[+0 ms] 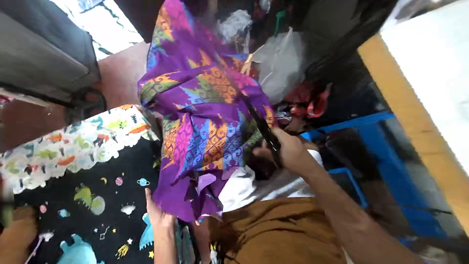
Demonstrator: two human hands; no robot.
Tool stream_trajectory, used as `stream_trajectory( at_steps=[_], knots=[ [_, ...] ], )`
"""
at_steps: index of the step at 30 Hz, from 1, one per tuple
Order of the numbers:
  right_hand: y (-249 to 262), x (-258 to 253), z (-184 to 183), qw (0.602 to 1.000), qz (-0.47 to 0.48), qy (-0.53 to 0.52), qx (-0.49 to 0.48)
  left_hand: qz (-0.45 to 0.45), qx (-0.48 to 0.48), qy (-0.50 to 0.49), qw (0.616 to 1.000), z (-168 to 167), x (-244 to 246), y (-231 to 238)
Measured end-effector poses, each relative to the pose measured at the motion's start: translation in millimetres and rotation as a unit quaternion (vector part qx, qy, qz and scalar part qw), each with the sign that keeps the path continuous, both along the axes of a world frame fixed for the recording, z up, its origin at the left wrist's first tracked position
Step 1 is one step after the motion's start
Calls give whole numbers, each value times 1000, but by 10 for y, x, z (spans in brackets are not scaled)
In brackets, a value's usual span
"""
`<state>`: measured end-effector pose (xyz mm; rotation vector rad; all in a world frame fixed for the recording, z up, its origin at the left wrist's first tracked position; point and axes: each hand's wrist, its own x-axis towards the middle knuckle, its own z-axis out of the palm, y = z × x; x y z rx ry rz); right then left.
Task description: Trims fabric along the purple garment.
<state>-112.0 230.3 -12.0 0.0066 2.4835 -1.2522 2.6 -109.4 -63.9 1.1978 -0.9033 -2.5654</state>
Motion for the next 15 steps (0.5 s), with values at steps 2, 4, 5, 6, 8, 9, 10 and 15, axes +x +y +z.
stream_trajectory(
  at_steps=[2,4,5,6,8,9,10,15],
  knots=[
    [-228,-289,-125,998,-66,4,20,-44,8,36,998,-23,-1,44],
    [-420,-473,-322,996,-90,20,-14,-82,43,96,991,-85,13,32],
    [-503,-529,-412,995,-90,23,-33,-93,49,120,987,-134,19,11],
    [-571,-574,-461,996,-82,16,-43,-99,42,129,986,-165,19,1],
    [-641,-668,-376,998,-58,-11,-31,-94,18,109,989,-126,13,43],
    [-636,-745,-286,999,-44,-7,-8,-103,11,114,988,-69,2,64],
    [-587,-839,-205,999,-30,8,19,-121,4,135,983,8,-10,91],
    [-66,-1297,174,985,-54,124,108,-201,54,195,959,492,1,606]
  ],
)
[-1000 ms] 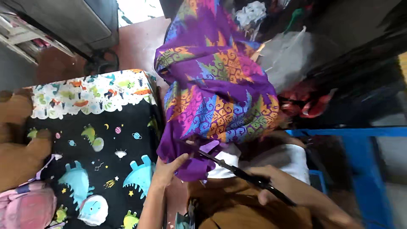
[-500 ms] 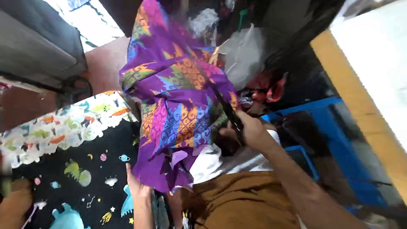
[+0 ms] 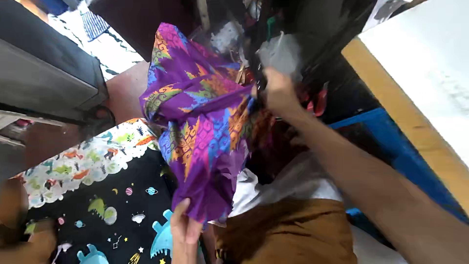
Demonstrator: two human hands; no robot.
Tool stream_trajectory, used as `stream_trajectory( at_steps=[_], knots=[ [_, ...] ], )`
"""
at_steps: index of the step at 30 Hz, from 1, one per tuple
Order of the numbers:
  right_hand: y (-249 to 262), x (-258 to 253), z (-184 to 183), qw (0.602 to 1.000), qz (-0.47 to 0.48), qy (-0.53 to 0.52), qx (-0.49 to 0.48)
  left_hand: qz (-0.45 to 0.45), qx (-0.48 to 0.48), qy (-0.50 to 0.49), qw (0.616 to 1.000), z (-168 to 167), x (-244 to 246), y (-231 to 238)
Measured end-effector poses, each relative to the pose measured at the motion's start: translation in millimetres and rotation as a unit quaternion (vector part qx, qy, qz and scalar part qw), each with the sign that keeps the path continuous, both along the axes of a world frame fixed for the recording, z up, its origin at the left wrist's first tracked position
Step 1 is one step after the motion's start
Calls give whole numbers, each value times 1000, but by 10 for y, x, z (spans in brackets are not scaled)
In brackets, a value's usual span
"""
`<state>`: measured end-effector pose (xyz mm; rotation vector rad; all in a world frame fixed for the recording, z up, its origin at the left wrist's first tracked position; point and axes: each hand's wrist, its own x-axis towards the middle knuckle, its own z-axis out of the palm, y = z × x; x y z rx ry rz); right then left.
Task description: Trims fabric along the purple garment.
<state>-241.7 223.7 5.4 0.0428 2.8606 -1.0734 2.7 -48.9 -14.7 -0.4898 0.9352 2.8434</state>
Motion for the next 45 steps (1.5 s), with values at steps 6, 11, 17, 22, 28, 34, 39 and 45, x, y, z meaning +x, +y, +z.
stream_trajectory(
  at_steps=[6,11,17,22,28,34,39,45],
  knots=[
    [331,-72,401,996,-87,-26,2,79,-29,-250,965,-55,-220,762],
    [580,1269,91,988,19,-59,-141,34,-88,-218,971,-37,-272,803],
    [739,2564,-1,973,83,-153,-154,8,-129,-211,969,-95,-311,697],
    [859,2953,200,919,108,-338,-173,26,-153,-175,972,-148,-200,712],
    [881,3074,134,886,117,-399,-205,48,-237,-158,957,-152,-179,818],
    [643,2941,117,893,134,-405,-141,54,-300,-151,941,-176,-173,843],
    [447,2930,149,925,129,-347,-88,70,-302,-160,937,-194,-153,892],
    [352,2870,269,906,116,-394,-101,79,-301,-153,938,-204,-152,940]
  ],
)
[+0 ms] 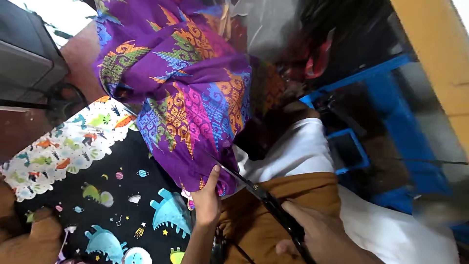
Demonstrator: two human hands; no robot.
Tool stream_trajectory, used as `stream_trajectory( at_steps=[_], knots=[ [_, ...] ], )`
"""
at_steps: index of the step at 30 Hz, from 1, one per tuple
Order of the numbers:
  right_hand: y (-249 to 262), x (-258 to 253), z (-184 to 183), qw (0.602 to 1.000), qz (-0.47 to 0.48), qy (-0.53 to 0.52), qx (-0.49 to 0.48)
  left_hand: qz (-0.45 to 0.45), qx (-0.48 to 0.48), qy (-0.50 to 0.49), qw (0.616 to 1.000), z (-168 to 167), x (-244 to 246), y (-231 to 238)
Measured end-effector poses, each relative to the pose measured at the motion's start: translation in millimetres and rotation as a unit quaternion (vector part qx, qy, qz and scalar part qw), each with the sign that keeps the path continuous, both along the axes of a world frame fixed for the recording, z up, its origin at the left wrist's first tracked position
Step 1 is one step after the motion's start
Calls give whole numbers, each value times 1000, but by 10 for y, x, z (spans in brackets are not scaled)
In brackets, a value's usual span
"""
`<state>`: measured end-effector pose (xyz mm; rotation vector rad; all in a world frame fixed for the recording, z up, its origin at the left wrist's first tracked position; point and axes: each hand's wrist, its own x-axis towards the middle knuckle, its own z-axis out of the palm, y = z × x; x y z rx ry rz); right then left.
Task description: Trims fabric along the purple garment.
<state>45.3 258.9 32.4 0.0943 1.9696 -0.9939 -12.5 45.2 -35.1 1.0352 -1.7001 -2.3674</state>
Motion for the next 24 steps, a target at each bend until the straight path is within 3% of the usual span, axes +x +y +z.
stream_trajectory(
  at_steps=[3,11,24],
  knots=[
    [44,139,-117,997,-27,48,-50,1,-1,-9,1000,-14,-8,28],
    [96,157,-110,987,-78,1,-140,9,16,-13,1000,-11,-34,74],
    [80,93,-242,972,-107,-36,-208,21,5,-24,999,18,0,1]
  ],
)
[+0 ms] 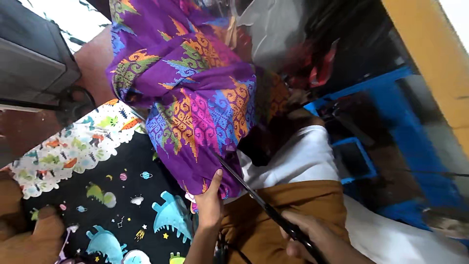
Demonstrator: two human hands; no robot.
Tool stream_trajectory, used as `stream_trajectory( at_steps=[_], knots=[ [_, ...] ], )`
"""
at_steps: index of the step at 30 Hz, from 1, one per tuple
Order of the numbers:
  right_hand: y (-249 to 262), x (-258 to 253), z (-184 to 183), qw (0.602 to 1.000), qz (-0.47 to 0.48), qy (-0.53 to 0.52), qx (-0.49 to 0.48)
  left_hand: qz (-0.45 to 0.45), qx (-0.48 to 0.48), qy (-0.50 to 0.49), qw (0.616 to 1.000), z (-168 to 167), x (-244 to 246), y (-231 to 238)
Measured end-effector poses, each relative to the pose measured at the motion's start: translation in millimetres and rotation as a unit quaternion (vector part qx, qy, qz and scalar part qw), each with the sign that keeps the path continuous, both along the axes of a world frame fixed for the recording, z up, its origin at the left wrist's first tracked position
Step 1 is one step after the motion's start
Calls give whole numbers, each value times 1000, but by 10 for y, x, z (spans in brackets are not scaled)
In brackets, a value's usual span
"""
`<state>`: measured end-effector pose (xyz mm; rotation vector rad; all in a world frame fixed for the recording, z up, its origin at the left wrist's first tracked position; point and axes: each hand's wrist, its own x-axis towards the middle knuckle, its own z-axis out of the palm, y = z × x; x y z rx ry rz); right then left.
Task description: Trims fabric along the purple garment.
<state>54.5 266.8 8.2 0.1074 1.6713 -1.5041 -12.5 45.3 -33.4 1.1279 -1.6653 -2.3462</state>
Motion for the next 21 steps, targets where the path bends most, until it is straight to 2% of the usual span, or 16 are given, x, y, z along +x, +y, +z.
stream_trajectory(
  at_steps=[11,16,21],
  knots=[
    [25,-85,-88,999,5,-32,-41,-17,-38,-7,999,80,45,-177],
    [123,-383,-244,994,66,-47,-68,-67,-51,11,996,78,114,-481],
    [111,-734,-230,992,120,-24,-35,-76,-55,-8,996,131,130,-707]
  ],
)
